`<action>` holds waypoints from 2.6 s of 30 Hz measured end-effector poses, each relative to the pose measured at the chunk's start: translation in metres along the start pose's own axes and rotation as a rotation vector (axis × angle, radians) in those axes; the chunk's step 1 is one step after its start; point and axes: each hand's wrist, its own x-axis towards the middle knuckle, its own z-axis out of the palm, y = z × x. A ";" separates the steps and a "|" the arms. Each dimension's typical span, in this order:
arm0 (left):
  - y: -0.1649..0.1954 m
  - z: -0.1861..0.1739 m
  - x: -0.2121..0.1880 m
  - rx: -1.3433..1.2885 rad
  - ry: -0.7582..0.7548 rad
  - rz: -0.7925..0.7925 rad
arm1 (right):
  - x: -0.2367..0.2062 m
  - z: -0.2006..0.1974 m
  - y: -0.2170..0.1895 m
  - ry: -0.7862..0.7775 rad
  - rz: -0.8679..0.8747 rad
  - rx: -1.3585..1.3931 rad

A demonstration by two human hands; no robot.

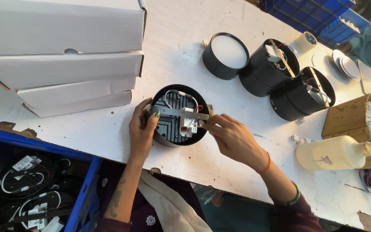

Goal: The person wipes the exterior and diffuser of a black cylindrical light fixture with a cloth, then connects a white power adapter to the internal wiring and places the adapter inside the housing. The person repeats this process for multiple fixtures, retrieving them from a blue bin and placing finished units on the table.

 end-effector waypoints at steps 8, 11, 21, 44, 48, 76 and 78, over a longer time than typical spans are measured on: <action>0.002 -0.002 0.000 -0.079 -0.008 -0.095 | -0.024 0.008 0.022 0.223 0.174 0.093; 0.003 0.002 0.001 -0.156 0.026 -0.143 | -0.028 0.016 0.044 0.207 0.235 0.079; 0.013 0.028 0.002 -0.246 0.213 -0.266 | -0.044 0.064 0.120 0.219 0.272 0.263; 0.038 0.142 0.145 0.492 0.173 0.562 | -0.049 0.086 0.118 0.229 0.274 0.163; 0.031 0.149 0.155 0.828 -0.010 0.716 | -0.049 0.087 0.119 0.223 0.264 0.144; -0.043 0.137 0.209 1.089 -0.714 0.746 | -0.041 0.091 0.116 0.195 0.291 0.074; -0.037 0.128 0.211 1.167 -0.379 0.836 | -0.041 0.091 0.116 0.191 0.297 0.076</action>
